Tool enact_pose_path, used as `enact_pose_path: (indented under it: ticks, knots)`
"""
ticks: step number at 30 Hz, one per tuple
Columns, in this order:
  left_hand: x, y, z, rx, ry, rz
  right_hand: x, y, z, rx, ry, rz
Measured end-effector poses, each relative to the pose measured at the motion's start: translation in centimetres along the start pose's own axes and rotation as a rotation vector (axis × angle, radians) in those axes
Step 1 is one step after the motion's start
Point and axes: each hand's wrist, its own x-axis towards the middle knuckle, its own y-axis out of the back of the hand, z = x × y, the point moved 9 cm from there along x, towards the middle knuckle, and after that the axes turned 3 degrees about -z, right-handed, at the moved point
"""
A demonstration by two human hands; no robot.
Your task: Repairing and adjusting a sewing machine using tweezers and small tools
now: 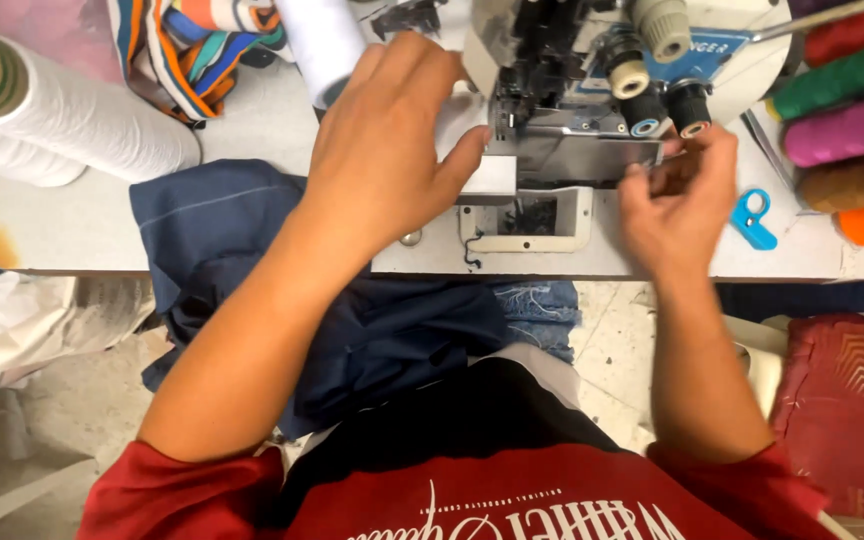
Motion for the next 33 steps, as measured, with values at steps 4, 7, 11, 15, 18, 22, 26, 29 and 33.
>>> enact_pose_path:
  ticks: [4, 7, 11, 15, 18, 22, 26, 29, 33]
  knots:
    - [-0.7, -0.3, 0.8, 0.107, -0.036, 0.038, -1.1, 0.9, -0.4, 0.025, 0.167, -0.117]
    - [-1.5, 0.1, 0.8, 0.054, -0.017, 0.047, -4.0, -0.3, -3.4, 0.104, 0.332, -0.25]
    - [-2.0, -0.3, 1.3, 0.004, -0.048, 0.076, -6.1, 1.4, -3.5, 0.091, 0.187, -0.277]
    - [-2.3, -0.9, 0.8, -0.048, 0.035, 0.226, -7.4, 1.2, -1.8, 0.217, 0.117, -0.07]
    - [-2.7, -1.2, 1.1, -0.013, 0.074, 0.282, -7.0, 0.1, -3.2, 0.262, 0.117, -0.037]
    - [-3.2, -1.5, 1.4, 0.034, 0.108, 0.287, -6.1, -0.2, -4.8, 0.171, 0.22, 0.024]
    - [-3.6, -2.9, 0.8, 0.089, 0.16, 0.317, -6.8, -0.3, -4.6, 0.185, 0.354, 0.059]
    - [-3.5, -3.4, 1.4, 0.144, 0.142, 0.34, -7.5, -0.3, -3.6, 0.23, 0.33, 0.082]
    - [-3.7, -3.3, 1.2, 0.153, 0.112, 0.364, -7.4, 0.2, -4.0, 0.259, 0.411, 0.138]
